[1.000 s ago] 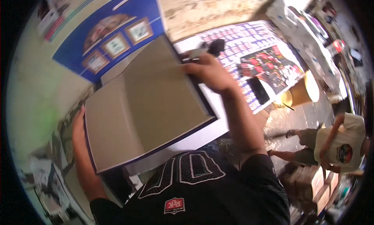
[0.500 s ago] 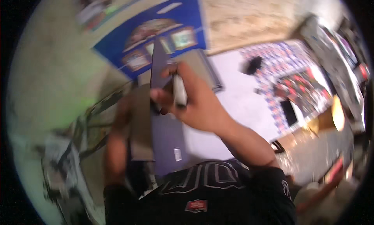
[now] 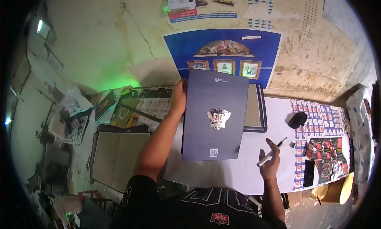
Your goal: The person marks the edges of several folder covers with a pen, turning the folders over and opening them to mark specific points on the interior and spine.
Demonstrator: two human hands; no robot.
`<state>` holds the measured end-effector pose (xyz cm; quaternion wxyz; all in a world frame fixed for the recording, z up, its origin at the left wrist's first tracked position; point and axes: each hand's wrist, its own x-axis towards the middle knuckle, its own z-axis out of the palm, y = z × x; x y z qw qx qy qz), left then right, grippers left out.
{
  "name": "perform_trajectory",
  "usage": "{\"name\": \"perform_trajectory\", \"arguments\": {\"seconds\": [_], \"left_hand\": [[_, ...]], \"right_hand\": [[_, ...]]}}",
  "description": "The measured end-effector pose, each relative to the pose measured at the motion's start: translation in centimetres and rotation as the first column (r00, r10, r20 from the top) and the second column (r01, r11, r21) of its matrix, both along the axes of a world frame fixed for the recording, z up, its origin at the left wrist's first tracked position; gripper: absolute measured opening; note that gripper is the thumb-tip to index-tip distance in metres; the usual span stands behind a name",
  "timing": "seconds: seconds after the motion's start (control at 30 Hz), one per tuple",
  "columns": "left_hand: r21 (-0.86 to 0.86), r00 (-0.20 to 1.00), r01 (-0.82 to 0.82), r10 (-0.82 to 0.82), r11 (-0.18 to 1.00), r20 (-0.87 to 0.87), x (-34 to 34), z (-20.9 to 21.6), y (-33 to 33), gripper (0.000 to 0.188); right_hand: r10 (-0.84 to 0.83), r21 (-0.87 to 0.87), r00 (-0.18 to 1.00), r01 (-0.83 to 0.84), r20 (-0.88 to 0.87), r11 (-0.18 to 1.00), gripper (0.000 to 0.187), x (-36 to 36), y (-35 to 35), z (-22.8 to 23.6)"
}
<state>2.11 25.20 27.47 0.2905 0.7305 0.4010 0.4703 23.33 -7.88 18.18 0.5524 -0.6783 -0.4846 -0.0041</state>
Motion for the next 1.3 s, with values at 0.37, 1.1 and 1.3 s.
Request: {"name": "perform_trajectory", "arguments": {"seconds": [0.37,1.1,1.3], "left_hand": [[0.020,0.981,0.171,-0.172,0.985,0.094,2.1,2.5,-2.4,0.022],[0.131,1.000,-0.005,0.006,0.991,-0.006,1.0,6.8,-2.3,0.023],[0.140,0.961,0.110,-0.141,0.984,0.236,0.1,6.2,-2.6,0.022]], "right_hand": [[0.104,-0.018,0.993,-0.106,-0.050,0.994,0.052,-0.4,0.8,0.1],[0.396,0.168,0.604,-0.398,-0.692,0.902,0.040,-2.9,4.8,4.3],[0.443,0.217,0.639,-0.404,-0.628,0.889,0.042,-2.8,4.0,5.2]]}}
